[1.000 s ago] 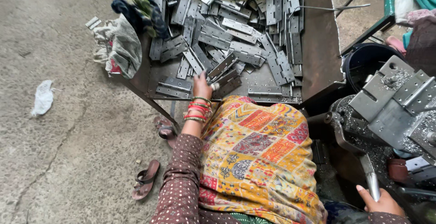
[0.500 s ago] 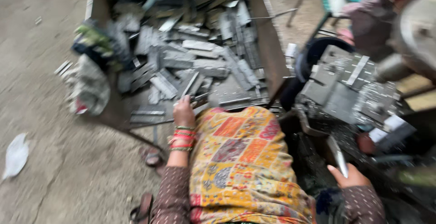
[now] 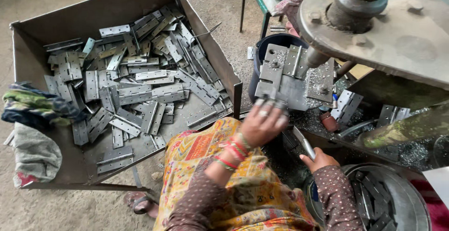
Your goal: The person repeatedly picks up metal hinge plates from a bin, places them under a drill press, and operates the machine to drill holes. They then remove the processed plates and place them into a separate container. The task involves continuous handling of metal parts and machine operation.
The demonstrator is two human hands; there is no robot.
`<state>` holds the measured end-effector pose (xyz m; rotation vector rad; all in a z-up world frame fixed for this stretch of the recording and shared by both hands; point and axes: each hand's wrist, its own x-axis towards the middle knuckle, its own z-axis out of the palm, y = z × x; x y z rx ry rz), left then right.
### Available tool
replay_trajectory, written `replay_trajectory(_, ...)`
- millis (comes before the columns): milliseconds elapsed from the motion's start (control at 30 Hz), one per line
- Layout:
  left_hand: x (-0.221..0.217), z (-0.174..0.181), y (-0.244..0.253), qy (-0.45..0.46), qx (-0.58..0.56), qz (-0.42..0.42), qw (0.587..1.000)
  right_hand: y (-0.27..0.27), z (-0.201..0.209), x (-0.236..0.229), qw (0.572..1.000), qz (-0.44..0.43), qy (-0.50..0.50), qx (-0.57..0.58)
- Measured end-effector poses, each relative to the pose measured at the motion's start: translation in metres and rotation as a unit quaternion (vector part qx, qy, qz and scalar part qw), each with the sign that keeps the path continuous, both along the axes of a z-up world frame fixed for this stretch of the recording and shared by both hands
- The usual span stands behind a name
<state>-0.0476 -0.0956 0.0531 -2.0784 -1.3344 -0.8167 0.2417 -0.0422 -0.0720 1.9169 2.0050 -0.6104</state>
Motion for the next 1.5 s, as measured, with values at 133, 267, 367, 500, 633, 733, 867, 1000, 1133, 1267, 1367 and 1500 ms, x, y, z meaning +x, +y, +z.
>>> replay_trajectory(133,0.046,-0.023,0.046,0.025,-0.077,0.001,0.997,0.0,0.0,-0.002,1.0,-0.007,0.0,0.006)
replay_trajectory(267,0.061,-0.043,0.06,-0.151,-0.147,0.037,0.977,-0.002,-0.002,0.001,1.0,-0.007,0.01,0.014)
replay_trajectory(367,0.059,-0.046,0.061,-0.12,-0.183,0.132,0.967,0.001,-0.01,0.003,1.0,-0.003,0.012,0.016)
replay_trajectory(500,0.053,-0.043,0.066,-0.129,-0.193,0.13,0.964,0.002,-0.036,0.014,0.999,0.0,0.024,0.043)
replay_trajectory(633,0.052,-0.04,0.071,-0.114,-0.182,0.141,0.966,-0.008,-0.082,0.022,0.997,-0.028,0.061,0.043)
replay_trajectory(733,0.052,-0.042,0.071,-0.106,-0.149,0.158,0.97,-0.029,-0.12,0.023,0.989,-0.05,0.1,0.093)
replay_trajectory(867,0.048,-0.044,0.07,-0.128,-0.177,0.141,0.966,-0.039,-0.143,0.023,0.977,-0.035,0.124,0.167)
replay_trajectory(1000,0.051,-0.048,0.065,-0.133,-0.19,0.137,0.963,-0.023,-0.118,0.022,0.984,-0.019,0.139,0.108)
replay_trajectory(1133,0.058,-0.054,0.07,-0.106,-0.162,0.15,0.97,0.014,-0.061,0.022,0.999,-0.014,0.043,0.008)
replay_trajectory(1267,0.058,-0.061,0.092,-0.125,-0.15,0.169,0.966,0.019,-0.037,0.02,0.999,-0.014,-0.02,-0.023)
replay_trajectory(1367,0.056,-0.06,0.109,-0.12,-0.18,0.179,0.96,-0.002,-0.057,0.021,0.997,-0.032,0.054,0.035)
replay_trajectory(1500,0.053,-0.055,0.111,-0.123,-0.186,0.171,0.96,-0.037,-0.115,0.02,0.979,-0.039,0.125,0.154)
